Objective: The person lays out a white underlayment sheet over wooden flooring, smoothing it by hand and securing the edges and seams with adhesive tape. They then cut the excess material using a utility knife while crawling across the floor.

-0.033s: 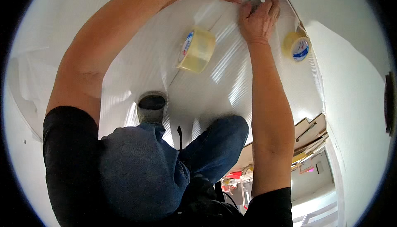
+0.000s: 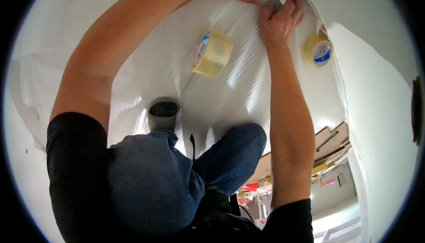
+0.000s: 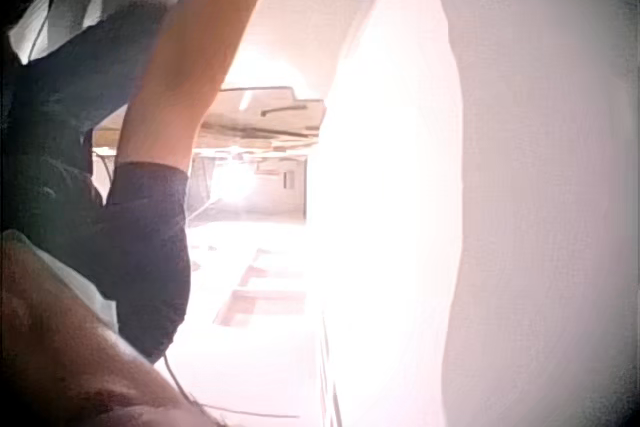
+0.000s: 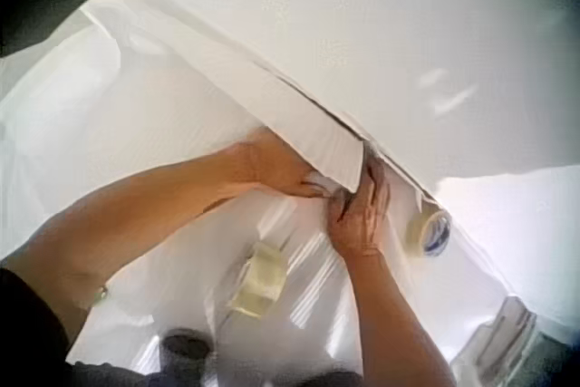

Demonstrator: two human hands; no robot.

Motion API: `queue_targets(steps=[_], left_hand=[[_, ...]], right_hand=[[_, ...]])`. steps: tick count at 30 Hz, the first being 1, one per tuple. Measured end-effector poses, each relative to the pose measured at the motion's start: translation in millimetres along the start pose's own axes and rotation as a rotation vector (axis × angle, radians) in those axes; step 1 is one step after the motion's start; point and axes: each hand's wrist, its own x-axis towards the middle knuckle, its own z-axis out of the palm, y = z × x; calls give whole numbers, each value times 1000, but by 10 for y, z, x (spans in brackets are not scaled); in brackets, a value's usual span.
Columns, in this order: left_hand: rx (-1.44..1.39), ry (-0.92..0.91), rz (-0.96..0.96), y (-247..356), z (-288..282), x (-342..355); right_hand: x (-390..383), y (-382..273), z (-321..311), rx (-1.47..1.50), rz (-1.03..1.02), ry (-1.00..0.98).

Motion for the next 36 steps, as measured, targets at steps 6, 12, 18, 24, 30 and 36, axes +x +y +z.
queue_targets(steps=[6,12,18,24,30,36], left_hand=[[-183,-277,-211,108,-213,-53],[-18,-126,-43,47,-154,22],[-10,-208,-25,152,-286,167],[19,-186,27,39,-284,35],[-82,-261,-66,152,-510,39],[96,-279,-59,227,-567,126]], right_hand=[[-223,-1424,-842,618,815,-293],[-850,-2081,-1195,1094,1204,-494],[-1517,-2578,-1782,1292,1246,-429],[-666,-1978,-1487,1342,1070,-296],[-64,-1397,-957,1501,1002,-87],[567,-698,-1036,1731,536,-360]])
